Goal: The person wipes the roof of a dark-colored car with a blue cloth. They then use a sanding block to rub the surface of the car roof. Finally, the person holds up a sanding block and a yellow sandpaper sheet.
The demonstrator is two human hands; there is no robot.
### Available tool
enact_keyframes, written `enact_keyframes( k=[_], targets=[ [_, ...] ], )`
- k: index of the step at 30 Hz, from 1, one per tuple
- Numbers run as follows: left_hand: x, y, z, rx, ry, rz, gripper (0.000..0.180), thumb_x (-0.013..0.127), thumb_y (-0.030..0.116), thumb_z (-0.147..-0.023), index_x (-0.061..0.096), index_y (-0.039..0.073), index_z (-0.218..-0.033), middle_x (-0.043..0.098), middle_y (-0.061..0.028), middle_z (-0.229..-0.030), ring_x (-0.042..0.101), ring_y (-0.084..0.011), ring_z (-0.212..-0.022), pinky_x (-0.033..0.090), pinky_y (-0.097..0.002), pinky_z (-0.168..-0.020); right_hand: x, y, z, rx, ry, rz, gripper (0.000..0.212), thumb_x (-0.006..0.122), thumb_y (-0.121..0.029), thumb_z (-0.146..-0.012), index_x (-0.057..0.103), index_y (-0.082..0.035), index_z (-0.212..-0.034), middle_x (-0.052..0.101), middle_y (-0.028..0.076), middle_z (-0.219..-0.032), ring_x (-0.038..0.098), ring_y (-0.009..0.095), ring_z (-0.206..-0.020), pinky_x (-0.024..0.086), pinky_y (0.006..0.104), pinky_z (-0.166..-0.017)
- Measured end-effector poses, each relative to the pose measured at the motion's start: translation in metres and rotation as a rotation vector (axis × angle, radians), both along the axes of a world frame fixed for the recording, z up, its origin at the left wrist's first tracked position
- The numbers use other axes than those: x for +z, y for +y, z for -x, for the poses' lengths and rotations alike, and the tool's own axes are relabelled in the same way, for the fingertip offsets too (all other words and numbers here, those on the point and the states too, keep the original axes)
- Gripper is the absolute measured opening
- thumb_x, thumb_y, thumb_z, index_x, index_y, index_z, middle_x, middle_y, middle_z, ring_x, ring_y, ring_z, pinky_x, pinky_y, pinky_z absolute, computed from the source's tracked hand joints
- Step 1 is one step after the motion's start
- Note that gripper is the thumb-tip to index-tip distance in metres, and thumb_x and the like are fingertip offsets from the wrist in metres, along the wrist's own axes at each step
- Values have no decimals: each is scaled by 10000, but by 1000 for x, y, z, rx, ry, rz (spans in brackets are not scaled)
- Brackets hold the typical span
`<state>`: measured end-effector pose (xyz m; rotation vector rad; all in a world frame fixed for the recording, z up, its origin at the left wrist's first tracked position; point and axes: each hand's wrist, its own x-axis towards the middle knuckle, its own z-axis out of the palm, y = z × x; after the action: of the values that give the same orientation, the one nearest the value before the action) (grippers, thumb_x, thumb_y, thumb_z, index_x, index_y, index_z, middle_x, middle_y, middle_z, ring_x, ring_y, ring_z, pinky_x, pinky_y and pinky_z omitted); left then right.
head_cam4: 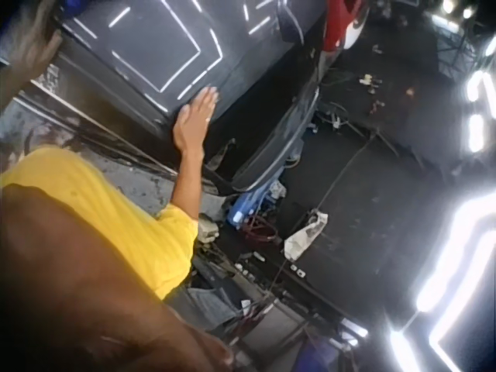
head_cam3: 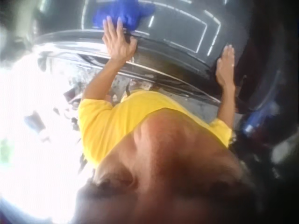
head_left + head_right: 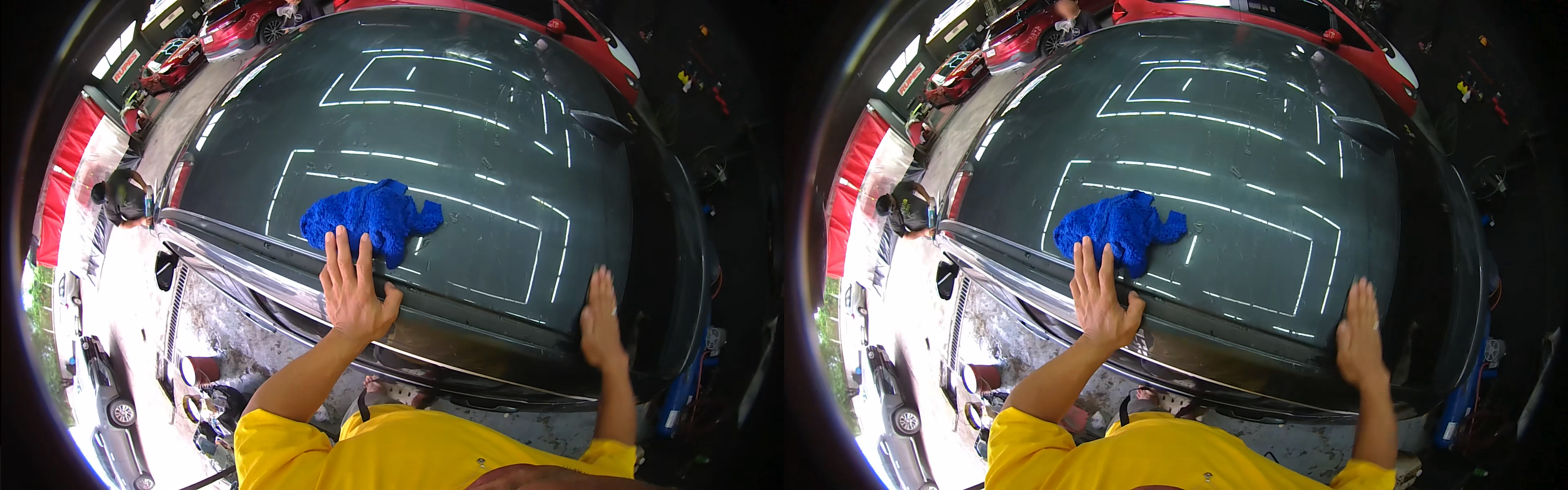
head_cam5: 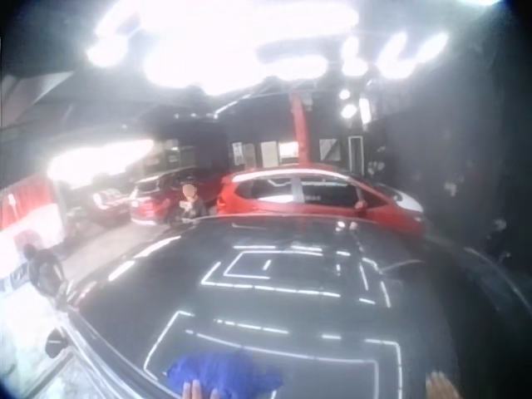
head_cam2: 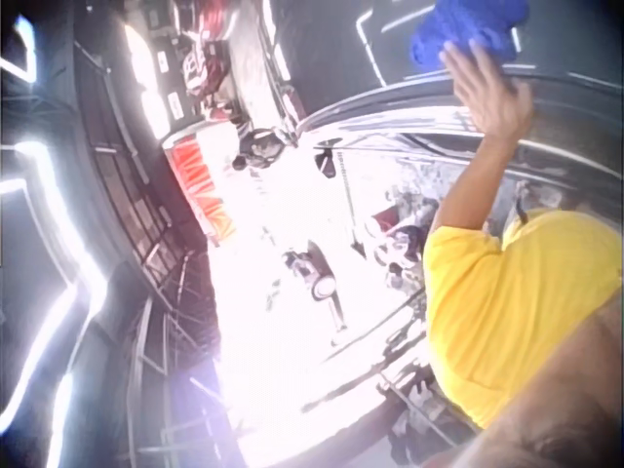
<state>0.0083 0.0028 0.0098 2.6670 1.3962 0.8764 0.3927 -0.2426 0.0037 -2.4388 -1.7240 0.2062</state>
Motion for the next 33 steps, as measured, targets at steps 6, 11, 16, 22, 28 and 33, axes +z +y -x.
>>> enact_keyframes(
  k=[6,11,16,22,28,33],
  targets=[
    [5,9,4,-26,9,-23,917,623,188,-750,339,29,-1607,238,-319,-1672,236,-526,-1544,303,-591,-1154,-12,205,-193,-224,-35,-86,631,273,-314,-1121,183,9,-1655,166,205,-1736,126,350,-1617,108,444,-1312],
    [7,13,-10,-24,-8,-21,886,631,181,-774,351,37,-1602,241,-304,-1677,231,-520,-1546,267,-601,-1183,-23,202,-198,-261,-50,-148,615,281,-295,-1107,254,17,-1635,211,229,-1717,161,362,-1608,114,436,-1315],
    [-12,9,1,-23,-39,-70,893,647,177,-792,336,29,-1616,272,-300,-1668,234,-535,-1539,215,-622,-1210,-14,64,-54,-56,-21,-169,604,397,-205,-1067,297,62,-1599,270,274,-1679,224,408,-1581,159,455,-1306],
    [-19,13,2,-38,63,-146,787,499,319,-933,291,32,-1635,245,-297,-1682,251,-526,-1539,211,-638,-1225,-7,0,-19,17,-9,-18,635,373,-231,-1071,244,52,-1625,214,260,-1705,184,399,-1597,164,463,-1305],
    [-17,26,4,-135,22,-169,745,468,386,-998,311,14,-1623,238,-278,-1693,234,-495,-1556,193,-611,-1242,-18,200,-211,-209,-9,-157,667,234,-384,-1097,251,15,-1632,195,221,-1724,176,376,-1602,155,458,-1308],
    [-23,32,-3,-118,47,-192,704,426,371,-1024,329,-5,-1611,271,-298,-1672,266,-517,-1535,222,-636,-1223,-29,204,-199,-271,23,-220,659,252,-372,-1084,283,17,-1615,232,232,-1710,201,383,-1593,170,460,-1305]
  ],
)
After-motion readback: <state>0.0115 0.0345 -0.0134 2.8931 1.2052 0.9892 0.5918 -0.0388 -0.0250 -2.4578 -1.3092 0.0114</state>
